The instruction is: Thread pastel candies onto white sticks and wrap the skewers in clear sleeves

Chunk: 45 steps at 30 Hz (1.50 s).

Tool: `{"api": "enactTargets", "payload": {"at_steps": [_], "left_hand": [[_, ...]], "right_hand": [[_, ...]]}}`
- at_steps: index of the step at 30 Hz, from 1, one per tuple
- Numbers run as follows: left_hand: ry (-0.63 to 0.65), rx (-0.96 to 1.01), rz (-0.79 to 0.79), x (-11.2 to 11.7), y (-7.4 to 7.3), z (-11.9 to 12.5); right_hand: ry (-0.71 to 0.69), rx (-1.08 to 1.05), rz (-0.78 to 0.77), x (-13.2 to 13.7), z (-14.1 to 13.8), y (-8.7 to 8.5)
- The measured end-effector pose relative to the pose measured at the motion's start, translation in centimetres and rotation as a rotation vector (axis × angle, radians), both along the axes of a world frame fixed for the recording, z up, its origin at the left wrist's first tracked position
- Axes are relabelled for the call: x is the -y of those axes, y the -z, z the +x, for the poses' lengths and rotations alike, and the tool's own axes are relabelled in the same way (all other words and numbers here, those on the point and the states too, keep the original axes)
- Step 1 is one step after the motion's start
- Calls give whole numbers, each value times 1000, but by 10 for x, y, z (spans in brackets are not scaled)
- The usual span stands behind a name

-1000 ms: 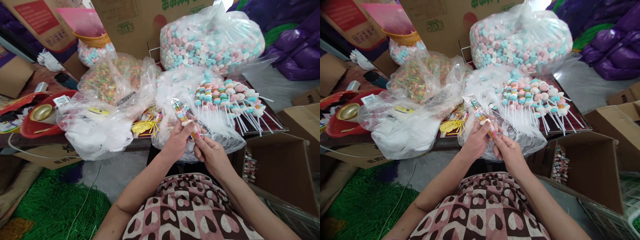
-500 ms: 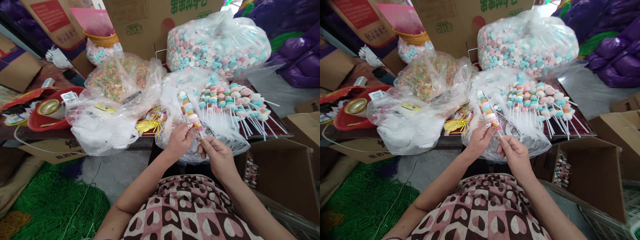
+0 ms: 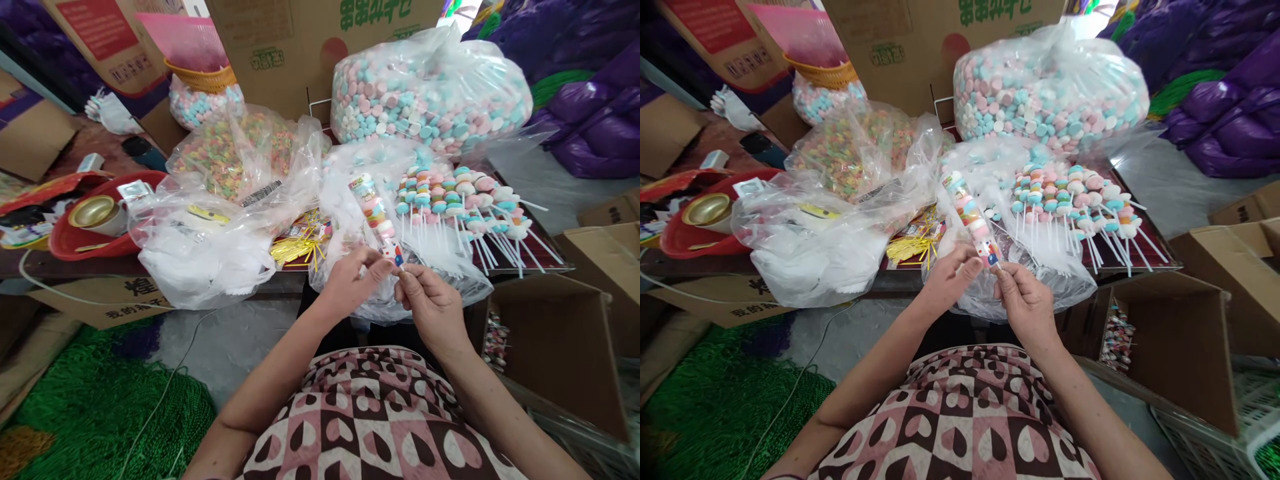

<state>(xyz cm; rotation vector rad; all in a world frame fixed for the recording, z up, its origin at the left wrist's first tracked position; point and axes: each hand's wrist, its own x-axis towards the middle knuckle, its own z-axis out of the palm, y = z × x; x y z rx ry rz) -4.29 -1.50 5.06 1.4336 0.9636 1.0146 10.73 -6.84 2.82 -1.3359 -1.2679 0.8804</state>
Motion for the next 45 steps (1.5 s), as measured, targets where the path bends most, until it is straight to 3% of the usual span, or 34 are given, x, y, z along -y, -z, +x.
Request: {"api": "enactTargets", "payload": {"at_steps": [4, 8, 13, 18, 23, 25, 27, 30, 32, 33, 35, 40, 42, 45], "left_hand": [[25, 468, -218, -3, -6, 1], [74, 716, -334, -6, -14, 13], [-8, 770, -452, 2, -16, 23], [64, 709, -483, 10, -10, 18], [70, 700, -426, 5, -6, -2], [180, 712, -470, 8, -6, -7], [456, 734, -577, 17, -6, -6], [891, 769, -725, 31, -4, 5], [989, 763, -753, 36, -1, 9], [973, 745, -740, 36, 2, 10], [804, 643, -641, 32, 5, 6], [29, -3, -159, 20, 7, -8], [12, -85, -100, 19, 7, -10], [377, 79, -283, 21, 11, -11]], "right_hand": [[-26, 6, -12, 3, -6, 1], [-71, 12, -29, 5, -12, 0], [-52, -53, -78, 6, -20, -2], [-71, -137, -103, 5, -32, -3], [-339, 4, -231, -9, -4, -23], [-207, -53, -202, -20, 13, -33], [-117, -227, -182, -29, 21, -42], [-143, -460, -359, -33, 17, -48], [-195, -529, -433, -30, 8, -46], [-219, -546, -415, -29, 2, -44], [-222, -556, -311, -28, -8, -39], [32, -464, 0, -37, -25, -27], [3, -413, 47, -39, -22, -28], [-287, -382, -108, -38, -11, -32]]}}
